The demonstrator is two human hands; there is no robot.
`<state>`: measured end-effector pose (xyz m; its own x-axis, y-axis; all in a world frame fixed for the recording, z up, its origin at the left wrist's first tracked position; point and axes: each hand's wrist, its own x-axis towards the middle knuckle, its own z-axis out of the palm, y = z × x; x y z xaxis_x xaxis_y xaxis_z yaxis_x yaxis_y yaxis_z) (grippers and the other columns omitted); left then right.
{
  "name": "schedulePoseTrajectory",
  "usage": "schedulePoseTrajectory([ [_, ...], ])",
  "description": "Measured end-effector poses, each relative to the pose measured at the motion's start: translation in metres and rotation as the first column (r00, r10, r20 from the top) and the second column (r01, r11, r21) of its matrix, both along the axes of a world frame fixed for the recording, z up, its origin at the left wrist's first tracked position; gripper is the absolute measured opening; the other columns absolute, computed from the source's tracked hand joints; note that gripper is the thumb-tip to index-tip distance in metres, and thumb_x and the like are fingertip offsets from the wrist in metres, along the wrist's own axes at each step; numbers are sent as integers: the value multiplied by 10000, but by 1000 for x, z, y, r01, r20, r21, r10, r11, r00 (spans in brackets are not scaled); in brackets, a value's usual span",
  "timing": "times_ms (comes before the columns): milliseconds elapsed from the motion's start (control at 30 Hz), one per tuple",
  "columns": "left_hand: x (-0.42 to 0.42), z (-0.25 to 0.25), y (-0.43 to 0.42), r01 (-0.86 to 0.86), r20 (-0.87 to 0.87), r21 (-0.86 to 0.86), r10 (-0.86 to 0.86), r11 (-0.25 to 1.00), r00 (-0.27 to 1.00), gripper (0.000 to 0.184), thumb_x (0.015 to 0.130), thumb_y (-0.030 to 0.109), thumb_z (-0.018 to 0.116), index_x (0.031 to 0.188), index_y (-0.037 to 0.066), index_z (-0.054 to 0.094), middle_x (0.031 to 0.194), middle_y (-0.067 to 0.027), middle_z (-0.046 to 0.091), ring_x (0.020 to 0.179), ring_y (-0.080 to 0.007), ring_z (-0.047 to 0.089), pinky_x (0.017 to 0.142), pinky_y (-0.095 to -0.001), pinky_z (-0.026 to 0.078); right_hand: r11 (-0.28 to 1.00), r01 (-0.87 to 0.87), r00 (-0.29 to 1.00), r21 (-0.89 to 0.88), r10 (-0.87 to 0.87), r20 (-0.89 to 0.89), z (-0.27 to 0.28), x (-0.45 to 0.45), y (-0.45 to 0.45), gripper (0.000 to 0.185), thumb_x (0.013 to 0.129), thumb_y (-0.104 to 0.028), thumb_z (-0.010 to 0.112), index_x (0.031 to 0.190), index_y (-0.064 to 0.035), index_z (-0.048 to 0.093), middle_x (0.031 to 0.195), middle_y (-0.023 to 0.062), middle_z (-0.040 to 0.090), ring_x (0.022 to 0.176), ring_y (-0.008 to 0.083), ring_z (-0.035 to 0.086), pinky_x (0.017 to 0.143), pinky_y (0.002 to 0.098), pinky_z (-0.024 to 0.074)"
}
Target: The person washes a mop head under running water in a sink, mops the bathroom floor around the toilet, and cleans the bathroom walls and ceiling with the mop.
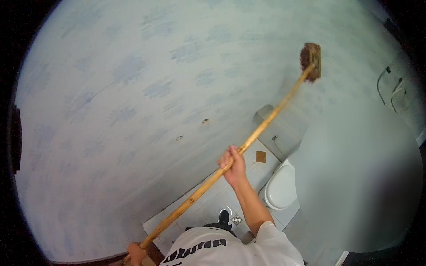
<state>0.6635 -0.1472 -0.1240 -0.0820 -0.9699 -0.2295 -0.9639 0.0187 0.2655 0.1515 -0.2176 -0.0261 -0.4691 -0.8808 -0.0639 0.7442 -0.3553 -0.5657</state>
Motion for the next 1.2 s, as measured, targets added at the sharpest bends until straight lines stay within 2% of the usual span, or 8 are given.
schedulePoseTrajectory([
  [267,-1,-120,-1,56,-212,30,-48,998,976,293,715,250,678,661,-34,633,543,-225,552,520,-347,610,515,-447,445,935,-301,939,-187,257,-227,40,18,-41,303,997,-346,393,852,-115,524,495,19,415,424,167,434,530,303,364],
  [533,-5,-107,8,-85,-265,-2,82,996,961,249,708,190,701,661,-40,618,558,-224,550,511,-372,575,522,-429,439,989,-131,977,-76,115,-182,68,62,-55,257,966,-275,481,847,-50,519,525,61,466,430,195,459,443,299,370],
  [733,42,-99,19,-106,-187,4,105,994,977,279,700,206,698,631,-48,607,573,-231,561,542,-381,590,519,-436,436,984,-135,991,113,134,18,-8,80,-49,217,918,-247,543,830,-53,507,564,49,492,463,185,479,458,310,389],
  [900,90,-115,36,-72,237,-42,80,997,968,303,652,262,742,657,-27,652,599,-218,595,566,-396,598,521,-460,452,931,-184,967,316,114,227,-70,89,-40,204,899,-236,559,786,-76,502,535,26,426,458,174,414,489,312,364],
  [1067,77,-63,55,-384,392,111,314,917,865,286,713,334,705,805,63,712,709,-192,646,688,-384,650,593,-480,501,918,-329,890,223,222,398,-87,90,-35,218,884,-227,562,725,-92,498,512,0,370,440,132,333,504,293,326],
  [1100,80,-65,65,-228,311,-72,239,971,920,313,734,350,679,916,97,704,782,-170,670,731,-366,665,614,-461,525,909,-368,871,196,263,415,-83,89,-32,223,885,-232,558,716,-98,501,512,-5,366,437,123,327,503,290,320],
  [1133,89,-65,64,-318,453,181,208,931,867,373,742,388,665,1000,119,684,874,-167,677,783,-360,665,645,-471,533,915,-366,889,170,289,356,-78,92,-28,221,889,-237,548,712,-111,503,517,-11,373,437,116,324,502,285,316],
  [1200,158,-153,113,-230,499,-33,216,973,839,389,746,467,644,958,144,694,854,-154,679,762,-356,661,652,-505,523,913,-389,893,125,341,293,-65,100,-23,217,894,-240,533,705,-138,499,531,-24,377,443,105,315,499,274,306],
])
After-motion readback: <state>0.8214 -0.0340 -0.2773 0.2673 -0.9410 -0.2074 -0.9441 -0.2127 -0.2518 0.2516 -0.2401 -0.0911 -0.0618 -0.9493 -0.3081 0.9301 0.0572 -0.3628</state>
